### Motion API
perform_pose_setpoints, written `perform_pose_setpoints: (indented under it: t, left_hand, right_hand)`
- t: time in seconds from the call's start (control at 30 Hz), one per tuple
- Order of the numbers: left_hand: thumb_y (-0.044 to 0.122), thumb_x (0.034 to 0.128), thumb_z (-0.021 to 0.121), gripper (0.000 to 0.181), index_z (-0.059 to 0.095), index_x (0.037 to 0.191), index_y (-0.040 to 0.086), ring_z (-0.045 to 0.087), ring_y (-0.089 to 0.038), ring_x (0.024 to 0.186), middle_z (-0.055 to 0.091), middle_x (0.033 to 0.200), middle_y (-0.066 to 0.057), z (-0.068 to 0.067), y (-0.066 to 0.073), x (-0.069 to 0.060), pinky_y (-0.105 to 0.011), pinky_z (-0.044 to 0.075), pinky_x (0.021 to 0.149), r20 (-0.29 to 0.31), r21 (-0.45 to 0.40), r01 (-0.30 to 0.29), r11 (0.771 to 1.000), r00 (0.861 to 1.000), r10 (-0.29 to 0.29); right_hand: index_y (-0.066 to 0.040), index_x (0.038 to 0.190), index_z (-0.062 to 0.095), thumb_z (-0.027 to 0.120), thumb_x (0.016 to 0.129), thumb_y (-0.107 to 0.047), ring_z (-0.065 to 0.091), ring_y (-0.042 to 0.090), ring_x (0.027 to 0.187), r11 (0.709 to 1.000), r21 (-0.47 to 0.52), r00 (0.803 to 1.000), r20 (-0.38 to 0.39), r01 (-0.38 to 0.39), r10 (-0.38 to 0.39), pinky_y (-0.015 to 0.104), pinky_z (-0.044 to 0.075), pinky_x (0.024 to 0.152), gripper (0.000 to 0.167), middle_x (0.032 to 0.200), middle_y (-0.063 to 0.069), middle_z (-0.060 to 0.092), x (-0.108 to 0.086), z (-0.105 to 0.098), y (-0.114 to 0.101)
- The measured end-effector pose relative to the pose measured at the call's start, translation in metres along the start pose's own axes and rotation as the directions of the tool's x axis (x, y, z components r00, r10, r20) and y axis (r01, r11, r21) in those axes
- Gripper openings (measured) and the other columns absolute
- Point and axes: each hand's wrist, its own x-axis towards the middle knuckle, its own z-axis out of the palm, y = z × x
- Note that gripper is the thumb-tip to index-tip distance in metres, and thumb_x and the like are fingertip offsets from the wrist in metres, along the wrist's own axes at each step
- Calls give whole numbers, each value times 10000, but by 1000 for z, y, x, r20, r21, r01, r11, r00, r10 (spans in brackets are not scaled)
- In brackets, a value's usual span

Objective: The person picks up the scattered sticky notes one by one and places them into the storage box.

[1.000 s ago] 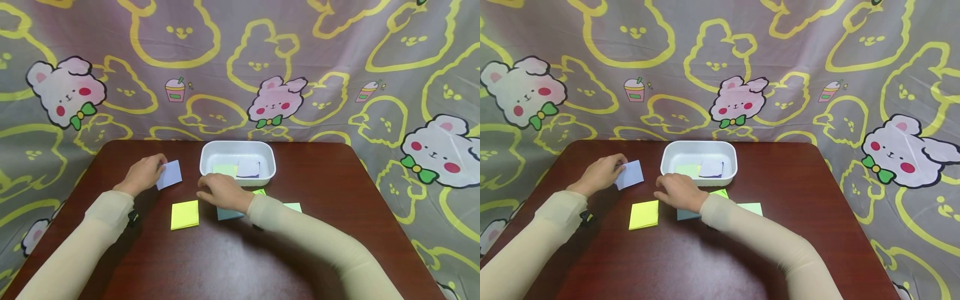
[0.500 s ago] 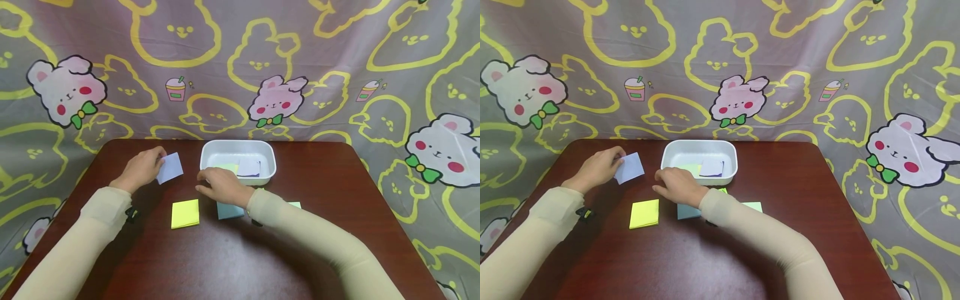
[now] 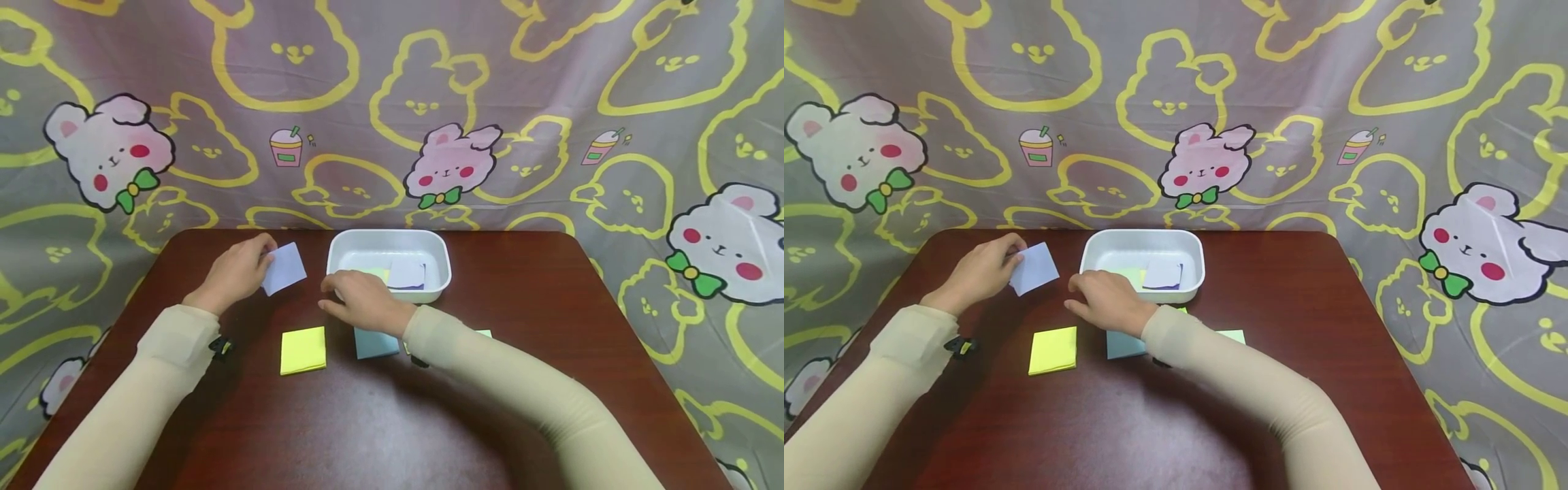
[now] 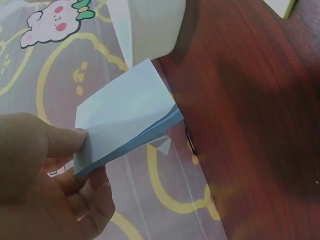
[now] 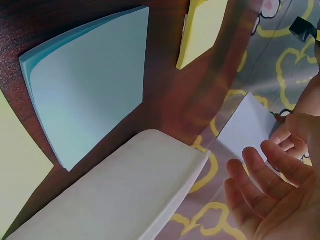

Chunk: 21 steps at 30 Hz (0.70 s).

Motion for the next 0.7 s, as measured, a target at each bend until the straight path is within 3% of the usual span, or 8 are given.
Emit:
perform_pose_setpoints:
  t: [0.37, 0.7]
  left_hand:
    - [113, 1036, 519, 208, 557, 1208, 1, 622, -354, 872, 661, 1137, -250, -13, 15, 7, -483, 489, 726, -32, 6, -20, 1000, 999, 20]
    - [132, 1047, 509, 226, 557, 1230, 8, 610, -347, 886, 657, 1114, -230, -18, 27, 10, -464, 483, 726, -20, -20, -28, 999, 999, 27]
  right_hand:
    - [-126, 1199, 694, 627, 993, -366, 679, 130, 1005, 1000, 13, 1000, -4, -1, 1, 319, 564, 845, 324, 1123, 10, 743, -1, -5, 0]
    - [-138, 1222, 691, 625, 995, -370, 683, 151, 1070, 1000, 25, 1000, -20, -17, 18, 348, 562, 892, 332, 1171, 13, 739, -5, -13, 2]
